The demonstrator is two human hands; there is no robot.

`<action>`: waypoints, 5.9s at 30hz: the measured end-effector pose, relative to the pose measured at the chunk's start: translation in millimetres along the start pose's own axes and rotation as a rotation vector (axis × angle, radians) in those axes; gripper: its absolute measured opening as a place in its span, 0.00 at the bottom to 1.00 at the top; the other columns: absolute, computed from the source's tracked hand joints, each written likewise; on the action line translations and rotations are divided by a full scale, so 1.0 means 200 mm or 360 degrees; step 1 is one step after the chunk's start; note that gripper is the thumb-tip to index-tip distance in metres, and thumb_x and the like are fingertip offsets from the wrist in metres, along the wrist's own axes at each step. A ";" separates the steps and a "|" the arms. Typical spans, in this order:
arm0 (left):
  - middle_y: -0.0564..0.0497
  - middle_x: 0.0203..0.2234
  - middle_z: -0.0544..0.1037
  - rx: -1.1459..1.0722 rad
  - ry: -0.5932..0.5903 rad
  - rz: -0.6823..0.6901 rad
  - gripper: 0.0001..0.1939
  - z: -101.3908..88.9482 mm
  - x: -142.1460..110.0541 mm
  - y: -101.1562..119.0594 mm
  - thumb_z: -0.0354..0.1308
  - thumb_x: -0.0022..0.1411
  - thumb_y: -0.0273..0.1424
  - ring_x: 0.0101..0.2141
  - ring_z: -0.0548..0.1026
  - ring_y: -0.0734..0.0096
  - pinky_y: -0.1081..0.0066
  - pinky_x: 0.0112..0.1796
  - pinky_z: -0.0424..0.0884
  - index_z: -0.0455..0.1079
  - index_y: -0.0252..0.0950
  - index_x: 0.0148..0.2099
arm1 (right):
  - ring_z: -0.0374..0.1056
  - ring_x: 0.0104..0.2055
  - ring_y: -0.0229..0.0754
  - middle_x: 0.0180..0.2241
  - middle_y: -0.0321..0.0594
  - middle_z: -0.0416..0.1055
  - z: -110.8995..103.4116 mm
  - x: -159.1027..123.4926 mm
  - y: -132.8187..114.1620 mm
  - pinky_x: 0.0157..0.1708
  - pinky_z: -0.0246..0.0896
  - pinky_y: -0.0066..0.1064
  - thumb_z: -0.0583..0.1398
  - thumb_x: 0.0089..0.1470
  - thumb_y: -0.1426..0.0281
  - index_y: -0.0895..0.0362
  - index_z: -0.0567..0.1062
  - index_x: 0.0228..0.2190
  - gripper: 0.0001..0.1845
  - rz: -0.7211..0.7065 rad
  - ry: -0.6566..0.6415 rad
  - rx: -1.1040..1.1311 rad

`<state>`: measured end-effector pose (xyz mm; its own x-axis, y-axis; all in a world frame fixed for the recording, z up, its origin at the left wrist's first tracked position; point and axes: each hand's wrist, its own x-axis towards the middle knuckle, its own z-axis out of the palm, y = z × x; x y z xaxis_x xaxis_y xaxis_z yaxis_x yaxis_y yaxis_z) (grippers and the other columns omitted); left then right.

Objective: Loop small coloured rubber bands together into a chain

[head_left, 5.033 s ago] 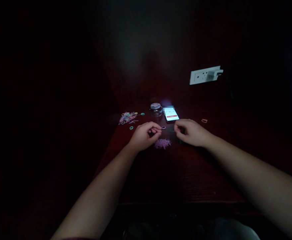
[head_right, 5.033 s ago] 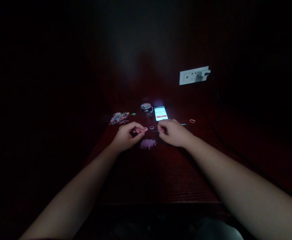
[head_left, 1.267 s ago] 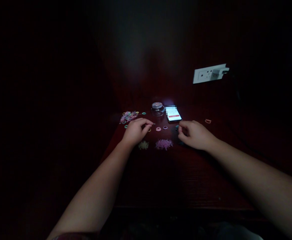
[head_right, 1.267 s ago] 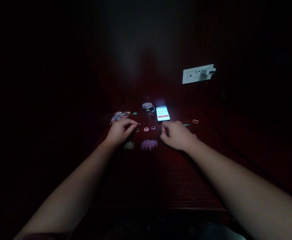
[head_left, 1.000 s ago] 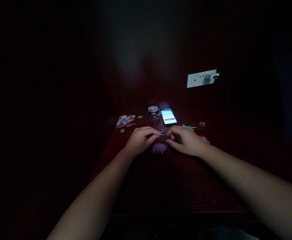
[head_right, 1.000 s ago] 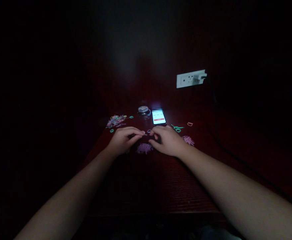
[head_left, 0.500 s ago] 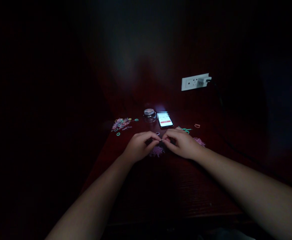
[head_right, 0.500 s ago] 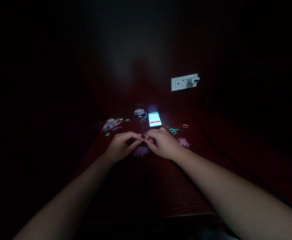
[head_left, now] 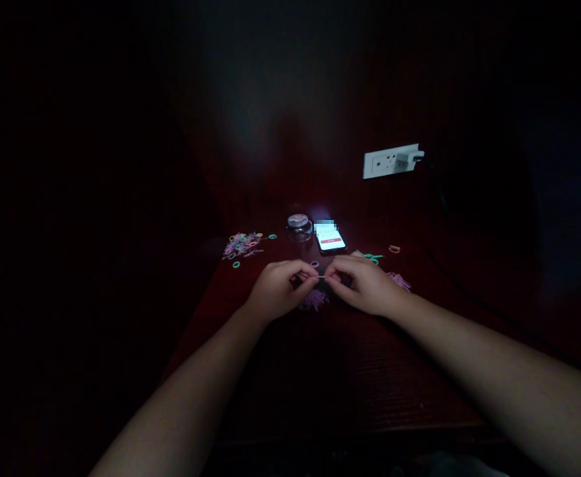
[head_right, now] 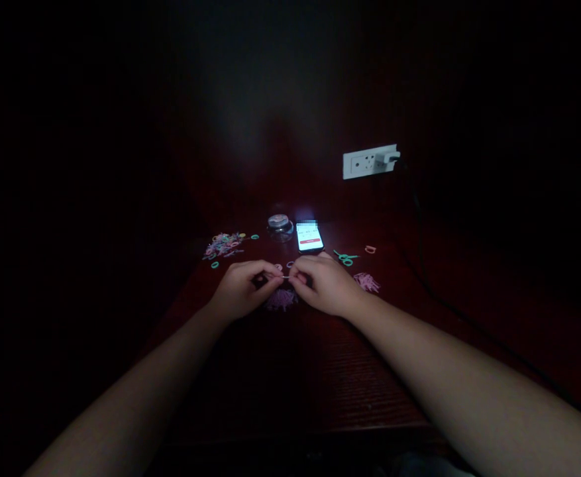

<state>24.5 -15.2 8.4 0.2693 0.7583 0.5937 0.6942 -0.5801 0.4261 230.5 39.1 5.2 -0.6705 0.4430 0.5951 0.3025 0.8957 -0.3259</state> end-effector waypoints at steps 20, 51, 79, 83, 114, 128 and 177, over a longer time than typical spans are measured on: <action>0.53 0.28 0.77 -0.0094 -0.0160 0.0053 0.04 0.00 0.00 0.01 0.57 0.60 0.28 0.28 0.74 0.76 0.74 0.32 0.70 0.72 0.35 0.36 | 0.62 0.28 0.37 0.25 0.33 0.68 0.00 -0.01 -0.01 0.34 0.52 0.31 0.57 0.56 0.73 0.56 0.70 0.28 0.05 -0.0014 0.0048 0.0113; 0.52 0.27 0.76 -0.0063 -0.0198 0.0047 0.03 -0.01 0.00 0.02 0.58 0.60 0.29 0.28 0.73 0.75 0.73 0.31 0.69 0.72 0.36 0.35 | 0.61 0.27 0.36 0.24 0.33 0.68 0.01 -0.01 -0.02 0.32 0.53 0.29 0.58 0.56 0.72 0.56 0.71 0.29 0.04 0.0046 0.0029 0.0179; 0.52 0.28 0.77 -0.0037 -0.0106 0.0137 0.05 -0.03 0.01 0.02 0.58 0.61 0.30 0.28 0.74 0.76 0.75 0.31 0.69 0.73 0.35 0.38 | 0.61 0.25 0.35 0.24 0.34 0.67 0.02 -0.02 0.00 0.26 0.54 0.27 0.58 0.54 0.72 0.57 0.71 0.30 0.02 0.0081 0.0003 0.0278; 0.52 0.27 0.77 -0.0023 -0.0149 0.0134 0.05 -0.04 0.01 0.03 0.58 0.61 0.30 0.27 0.73 0.78 0.76 0.30 0.68 0.73 0.34 0.36 | 0.62 0.26 0.35 0.25 0.35 0.69 0.02 -0.02 0.00 0.26 0.54 0.27 0.58 0.55 0.71 0.57 0.71 0.30 0.03 0.0081 0.0009 0.0266; 0.52 0.27 0.81 0.0255 -0.0996 -0.0761 0.09 -0.33 -0.02 -0.25 0.63 0.53 0.32 0.28 0.76 0.72 0.76 0.29 0.65 0.80 0.37 0.37 | 0.63 0.25 0.36 0.25 0.36 0.69 0.01 -0.03 0.03 0.25 0.58 0.28 0.59 0.55 0.70 0.56 0.71 0.31 0.02 0.0075 -0.0014 0.0299; 0.51 0.42 0.79 0.0456 -0.0882 -0.0580 0.16 -0.29 -0.04 -0.24 0.56 0.58 0.32 0.39 0.76 0.69 0.72 0.41 0.69 0.76 0.41 0.48 | 0.64 0.28 0.38 0.26 0.37 0.71 0.01 -0.01 0.05 0.29 0.56 0.28 0.55 0.56 0.73 0.57 0.71 0.31 0.05 0.0124 0.0054 0.0156; 0.51 0.37 0.78 0.0317 -0.1059 -0.0587 0.19 -0.24 -0.04 -0.16 0.68 0.46 0.36 0.36 0.75 0.68 0.72 0.36 0.68 0.77 0.40 0.43 | 0.63 0.25 0.38 0.25 0.36 0.70 -0.01 -0.01 0.05 0.28 0.56 0.30 0.57 0.56 0.70 0.56 0.71 0.31 0.04 0.0149 0.0030 0.0167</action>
<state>-32.4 -16.7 23.2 0.2974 0.9468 -0.1227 0.9063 -0.2395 0.3482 234.9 47.4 2.0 -0.6294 0.5262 0.5718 0.2902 0.8418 -0.4552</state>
